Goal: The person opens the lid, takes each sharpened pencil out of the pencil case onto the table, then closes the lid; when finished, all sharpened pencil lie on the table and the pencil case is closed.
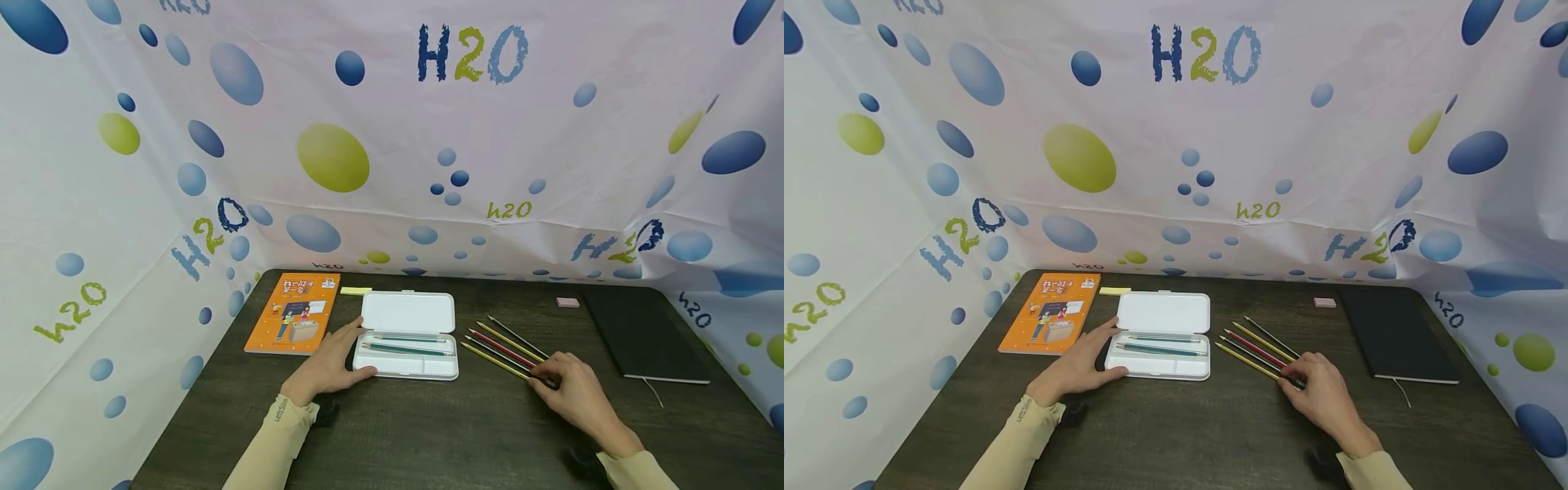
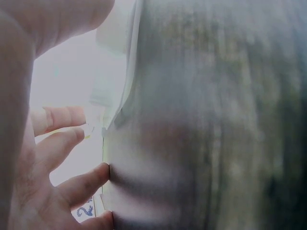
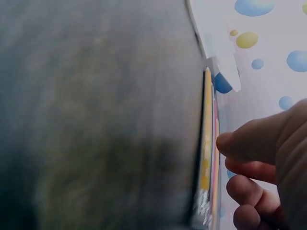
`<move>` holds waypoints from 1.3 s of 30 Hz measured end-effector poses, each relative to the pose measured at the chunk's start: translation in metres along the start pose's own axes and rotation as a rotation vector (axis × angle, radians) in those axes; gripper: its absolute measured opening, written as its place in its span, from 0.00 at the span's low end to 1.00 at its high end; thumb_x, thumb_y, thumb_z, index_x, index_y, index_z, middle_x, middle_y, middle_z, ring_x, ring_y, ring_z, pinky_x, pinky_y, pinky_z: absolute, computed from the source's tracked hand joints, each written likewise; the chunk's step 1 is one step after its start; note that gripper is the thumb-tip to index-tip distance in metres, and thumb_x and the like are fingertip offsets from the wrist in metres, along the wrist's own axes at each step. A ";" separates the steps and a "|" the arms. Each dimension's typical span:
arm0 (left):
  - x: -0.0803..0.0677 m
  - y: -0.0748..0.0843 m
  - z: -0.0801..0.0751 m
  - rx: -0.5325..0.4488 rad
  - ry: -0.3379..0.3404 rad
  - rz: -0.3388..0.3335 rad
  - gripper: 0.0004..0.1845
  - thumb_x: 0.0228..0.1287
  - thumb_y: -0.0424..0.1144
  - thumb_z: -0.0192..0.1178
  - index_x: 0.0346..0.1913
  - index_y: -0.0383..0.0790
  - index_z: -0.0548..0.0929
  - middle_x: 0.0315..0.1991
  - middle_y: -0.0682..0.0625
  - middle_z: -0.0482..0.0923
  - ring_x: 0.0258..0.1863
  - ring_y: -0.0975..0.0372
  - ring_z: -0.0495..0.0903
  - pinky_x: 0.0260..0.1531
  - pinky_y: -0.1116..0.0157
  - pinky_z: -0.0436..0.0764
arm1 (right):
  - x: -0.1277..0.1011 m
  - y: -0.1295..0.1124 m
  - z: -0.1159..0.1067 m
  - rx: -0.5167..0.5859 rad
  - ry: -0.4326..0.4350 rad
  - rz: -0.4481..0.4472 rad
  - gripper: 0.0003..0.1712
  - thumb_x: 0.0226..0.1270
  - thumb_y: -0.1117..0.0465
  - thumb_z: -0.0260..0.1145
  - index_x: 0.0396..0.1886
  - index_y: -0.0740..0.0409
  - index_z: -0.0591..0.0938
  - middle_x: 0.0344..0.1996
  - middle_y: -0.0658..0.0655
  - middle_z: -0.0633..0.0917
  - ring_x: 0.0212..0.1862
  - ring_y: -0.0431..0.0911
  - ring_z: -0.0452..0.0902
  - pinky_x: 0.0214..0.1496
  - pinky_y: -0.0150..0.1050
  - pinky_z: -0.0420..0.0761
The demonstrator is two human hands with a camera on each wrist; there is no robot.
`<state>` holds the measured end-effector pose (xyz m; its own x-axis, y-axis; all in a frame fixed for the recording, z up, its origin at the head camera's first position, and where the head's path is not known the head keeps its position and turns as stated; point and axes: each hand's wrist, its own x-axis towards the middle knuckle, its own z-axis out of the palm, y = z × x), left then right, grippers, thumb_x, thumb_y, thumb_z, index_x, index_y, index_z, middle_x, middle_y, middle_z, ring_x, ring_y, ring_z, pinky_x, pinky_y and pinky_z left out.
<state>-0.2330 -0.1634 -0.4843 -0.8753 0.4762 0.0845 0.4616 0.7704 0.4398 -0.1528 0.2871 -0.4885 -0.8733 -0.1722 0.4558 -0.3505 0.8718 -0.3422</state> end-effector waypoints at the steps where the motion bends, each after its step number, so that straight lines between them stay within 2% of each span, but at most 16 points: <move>1: 0.000 0.000 0.000 0.001 -0.001 -0.001 0.45 0.58 0.67 0.64 0.72 0.43 0.68 0.78 0.47 0.52 0.75 0.50 0.57 0.70 0.36 0.53 | 0.002 -0.001 0.000 0.004 -0.002 -0.003 0.10 0.48 0.64 0.80 0.27 0.45 0.89 0.24 0.38 0.77 0.28 0.36 0.67 0.28 0.35 0.68; 8: 0.001 -0.001 0.001 0.016 -0.004 -0.002 0.46 0.59 0.68 0.63 0.73 0.43 0.67 0.79 0.48 0.52 0.75 0.51 0.57 0.70 0.37 0.52 | 0.017 -0.013 0.007 0.059 -0.039 -0.017 0.07 0.53 0.63 0.79 0.28 0.46 0.88 0.26 0.40 0.78 0.30 0.39 0.70 0.30 0.36 0.72; 14: 0.002 -0.002 0.002 0.026 -0.003 -0.003 0.46 0.58 0.69 0.62 0.72 0.44 0.68 0.78 0.47 0.53 0.74 0.51 0.58 0.70 0.37 0.54 | 0.034 -0.024 0.021 0.123 -0.060 -0.071 0.05 0.57 0.61 0.77 0.33 0.48 0.89 0.32 0.43 0.83 0.35 0.42 0.76 0.35 0.42 0.77; 21: 0.002 -0.001 0.002 0.017 -0.012 -0.009 0.46 0.58 0.68 0.63 0.72 0.44 0.68 0.79 0.47 0.52 0.75 0.51 0.57 0.71 0.38 0.53 | 0.056 -0.035 0.036 0.226 -0.152 -0.090 0.19 0.61 0.59 0.75 0.50 0.59 0.86 0.43 0.53 0.86 0.44 0.47 0.81 0.42 0.46 0.82; 23: 0.002 -0.001 0.001 0.018 -0.014 -0.009 0.46 0.58 0.69 0.62 0.73 0.44 0.68 0.79 0.47 0.52 0.75 0.51 0.57 0.71 0.38 0.52 | 0.061 -0.040 0.040 0.243 -0.162 -0.103 0.19 0.61 0.59 0.74 0.51 0.60 0.85 0.44 0.53 0.86 0.44 0.47 0.81 0.44 0.46 0.82; 26: 0.002 0.000 0.000 0.018 -0.017 -0.012 0.46 0.58 0.69 0.62 0.73 0.44 0.67 0.79 0.47 0.52 0.75 0.51 0.57 0.71 0.38 0.52 | 0.069 -0.050 0.045 0.251 -0.148 -0.149 0.15 0.60 0.60 0.75 0.46 0.59 0.87 0.41 0.53 0.86 0.41 0.46 0.80 0.42 0.45 0.81; 31: 0.002 0.000 -0.001 0.007 -0.007 -0.002 0.46 0.58 0.68 0.63 0.72 0.43 0.68 0.78 0.46 0.53 0.74 0.49 0.58 0.70 0.37 0.53 | 0.080 -0.070 0.053 0.234 -0.125 -0.247 0.08 0.60 0.61 0.74 0.40 0.57 0.89 0.37 0.52 0.86 0.38 0.46 0.77 0.38 0.42 0.79; 37: 0.001 -0.001 0.000 0.003 0.002 0.016 0.46 0.58 0.68 0.64 0.71 0.42 0.69 0.78 0.45 0.53 0.74 0.48 0.59 0.69 0.35 0.54 | 0.084 -0.084 0.063 0.119 -0.214 -0.279 0.16 0.61 0.54 0.73 0.47 0.55 0.89 0.42 0.50 0.83 0.43 0.43 0.72 0.44 0.43 0.77; 39: 0.001 -0.001 0.000 0.007 -0.007 0.011 0.46 0.58 0.68 0.63 0.72 0.43 0.68 0.78 0.46 0.52 0.74 0.49 0.58 0.69 0.35 0.54 | 0.084 -0.085 0.066 0.077 -0.245 -0.281 0.19 0.60 0.52 0.74 0.48 0.55 0.89 0.41 0.50 0.81 0.41 0.43 0.70 0.42 0.41 0.74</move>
<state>-0.2344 -0.1638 -0.4847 -0.8690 0.4878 0.0832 0.4724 0.7679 0.4325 -0.2183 0.1683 -0.4752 -0.7915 -0.5121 0.3335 -0.6038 0.7396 -0.2974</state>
